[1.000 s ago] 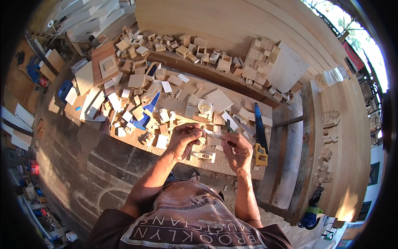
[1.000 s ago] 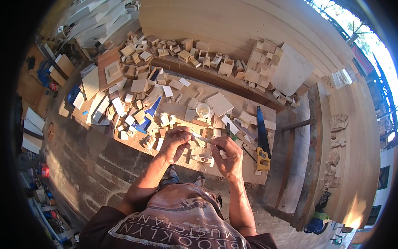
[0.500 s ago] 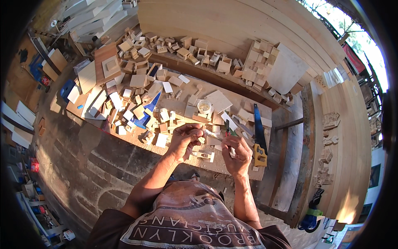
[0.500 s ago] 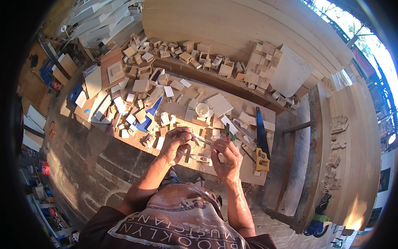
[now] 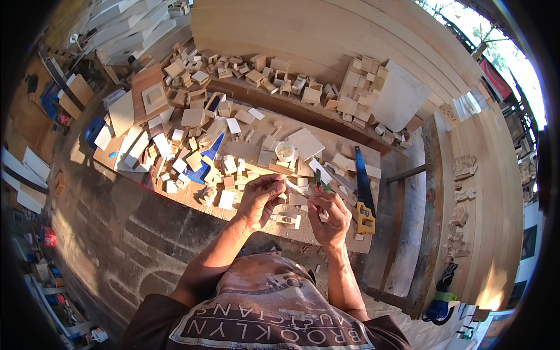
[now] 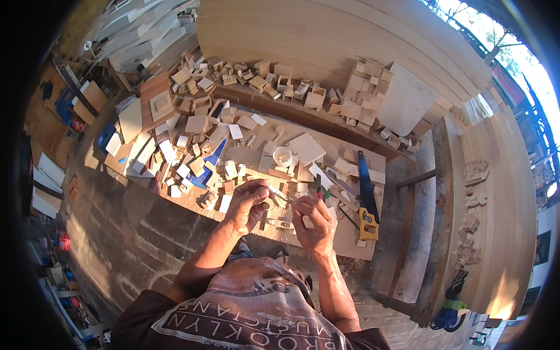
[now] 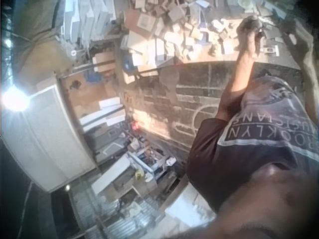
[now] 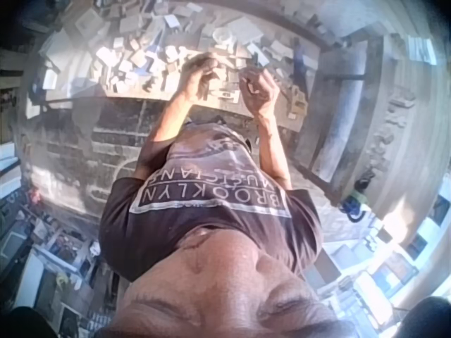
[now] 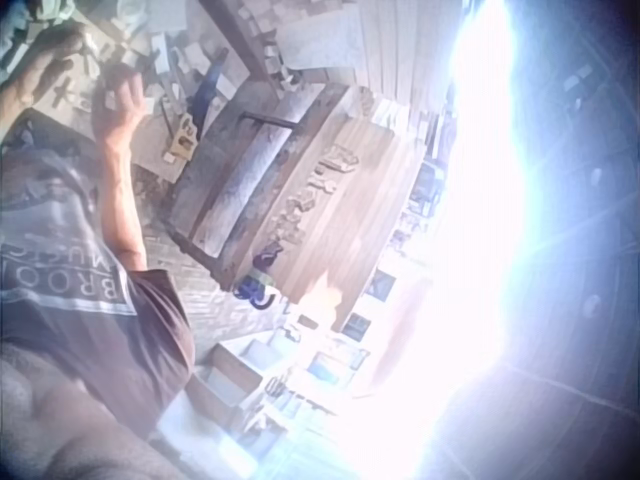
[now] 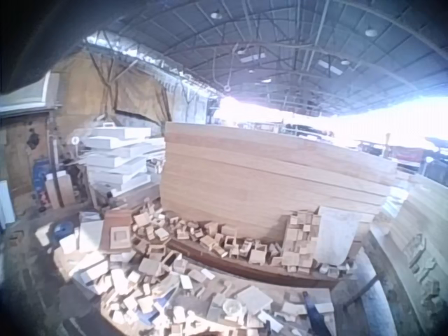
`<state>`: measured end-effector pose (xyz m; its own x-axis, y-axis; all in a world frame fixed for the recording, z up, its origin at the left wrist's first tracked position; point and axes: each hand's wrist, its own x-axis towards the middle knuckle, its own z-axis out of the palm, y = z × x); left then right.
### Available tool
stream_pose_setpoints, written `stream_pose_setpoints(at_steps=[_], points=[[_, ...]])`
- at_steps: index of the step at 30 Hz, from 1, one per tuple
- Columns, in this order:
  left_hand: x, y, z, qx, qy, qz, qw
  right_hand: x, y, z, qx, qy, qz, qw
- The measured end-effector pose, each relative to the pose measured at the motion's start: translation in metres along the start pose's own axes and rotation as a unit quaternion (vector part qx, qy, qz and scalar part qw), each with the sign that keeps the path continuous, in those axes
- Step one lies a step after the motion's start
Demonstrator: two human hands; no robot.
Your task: The person glues together small wooden pieces by hand to form boxes and lids. They pick up individual wooden sides, apply glue, and press them together on a workbench covered in wood scraps.
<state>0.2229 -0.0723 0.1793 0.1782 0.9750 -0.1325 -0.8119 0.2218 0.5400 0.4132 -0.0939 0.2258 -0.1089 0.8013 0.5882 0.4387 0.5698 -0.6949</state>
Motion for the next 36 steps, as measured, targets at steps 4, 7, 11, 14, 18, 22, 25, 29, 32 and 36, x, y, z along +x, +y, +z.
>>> stream_pose_setpoints(at_steps=[4,7,11,14,18,22,25,29,32,36], points=[[-0.003,0.002,0.006,-0.008,0.020,0.001,1.000,-0.008,0.008,-0.005,0.091,0.042,0.108,0.989],[-0.004,0.002,0.003,-0.011,0.012,0.008,1.000,-0.004,0.009,-0.007,0.194,0.042,0.139,0.970],[-0.006,0.002,0.001,-0.012,-0.001,0.007,1.000,-0.004,0.017,-0.011,0.252,0.006,0.194,0.948],[-0.007,0.002,0.000,-0.017,-0.011,-0.002,1.000,0.000,0.014,-0.008,0.269,-0.010,0.220,0.938],[-0.010,0.002,0.003,-0.029,-0.009,-0.012,0.999,-0.003,0.018,-0.003,0.326,0.002,0.244,0.913],[-0.013,0.002,0.007,-0.059,-0.017,-0.024,0.998,-0.003,0.018,-0.003,0.341,0.003,0.250,0.906],[-0.017,0.002,0.014,-0.056,0.000,-0.036,0.998,-0.002,0.016,0.000,0.316,0.007,0.235,0.919],[-0.021,0.001,0.015,-0.044,0.014,-0.050,0.998,-0.004,0.015,0.000,0.302,0.010,0.224,0.927],[-0.022,0.000,0.015,-0.042,0.014,-0.042,0.998,-0.006,0.015,-0.001,0.280,0.010,0.223,0.934],[-0.023,-0.001,0.014,-0.034,0.018,-0.042,0.998,-0.007,0.014,0.001,0.264,0.012,0.216,0.940]])
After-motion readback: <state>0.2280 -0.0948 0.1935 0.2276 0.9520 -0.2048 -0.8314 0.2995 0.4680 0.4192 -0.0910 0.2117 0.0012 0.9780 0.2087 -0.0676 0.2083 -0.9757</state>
